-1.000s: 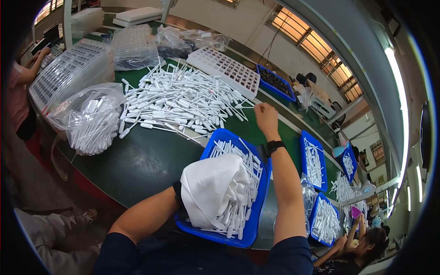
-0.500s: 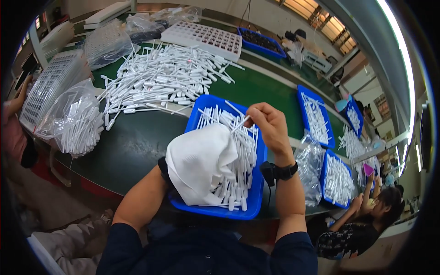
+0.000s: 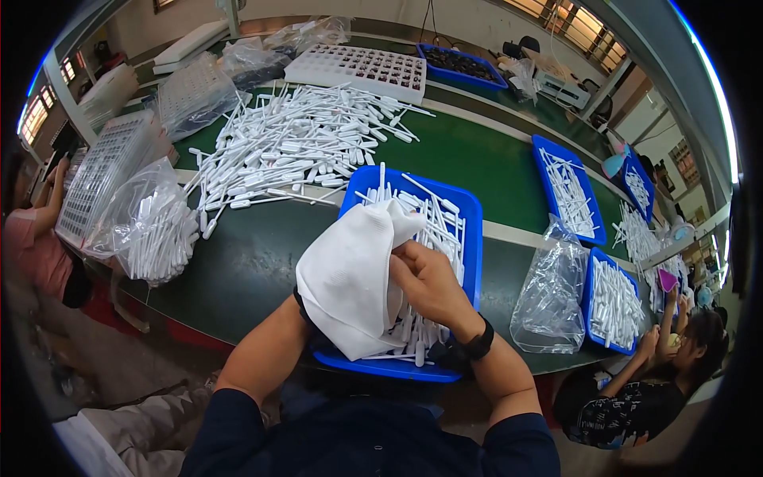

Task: Cleaning and sorting industrial cotton swabs at a manual workstation using a cloth.

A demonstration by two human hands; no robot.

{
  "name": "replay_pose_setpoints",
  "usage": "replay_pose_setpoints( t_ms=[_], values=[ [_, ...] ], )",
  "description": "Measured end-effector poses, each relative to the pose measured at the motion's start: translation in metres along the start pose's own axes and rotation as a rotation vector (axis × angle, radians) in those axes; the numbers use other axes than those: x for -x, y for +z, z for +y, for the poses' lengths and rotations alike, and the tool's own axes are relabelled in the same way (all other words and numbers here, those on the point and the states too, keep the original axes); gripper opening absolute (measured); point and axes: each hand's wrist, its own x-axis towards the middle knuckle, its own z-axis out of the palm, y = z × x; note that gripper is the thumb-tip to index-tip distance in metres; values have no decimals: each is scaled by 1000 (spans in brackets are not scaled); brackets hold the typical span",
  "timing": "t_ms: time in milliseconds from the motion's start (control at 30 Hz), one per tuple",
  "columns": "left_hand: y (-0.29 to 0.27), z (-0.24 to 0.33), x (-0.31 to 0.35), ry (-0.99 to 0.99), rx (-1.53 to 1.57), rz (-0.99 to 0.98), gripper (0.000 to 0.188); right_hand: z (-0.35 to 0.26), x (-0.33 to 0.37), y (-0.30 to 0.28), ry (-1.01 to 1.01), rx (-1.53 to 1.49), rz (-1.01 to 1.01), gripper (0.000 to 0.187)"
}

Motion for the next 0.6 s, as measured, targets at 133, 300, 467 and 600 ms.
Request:
replay_pose_setpoints(
  t_ms=[133,300,467,600],
  values=[
    [15,23,20,120,-466,24,51,3,-2,-13,161,-161,-159,29],
    [14,17,21,-33,-97,178,54,11,3,0,91,-189,3,25],
    [0,2,15,-54,-192,35,61,8,5,-3,65,-133,-66,32],
    [4,7,15,-143,-121,26,58,10,2,-6,107,-296,-85,29]
  ],
)
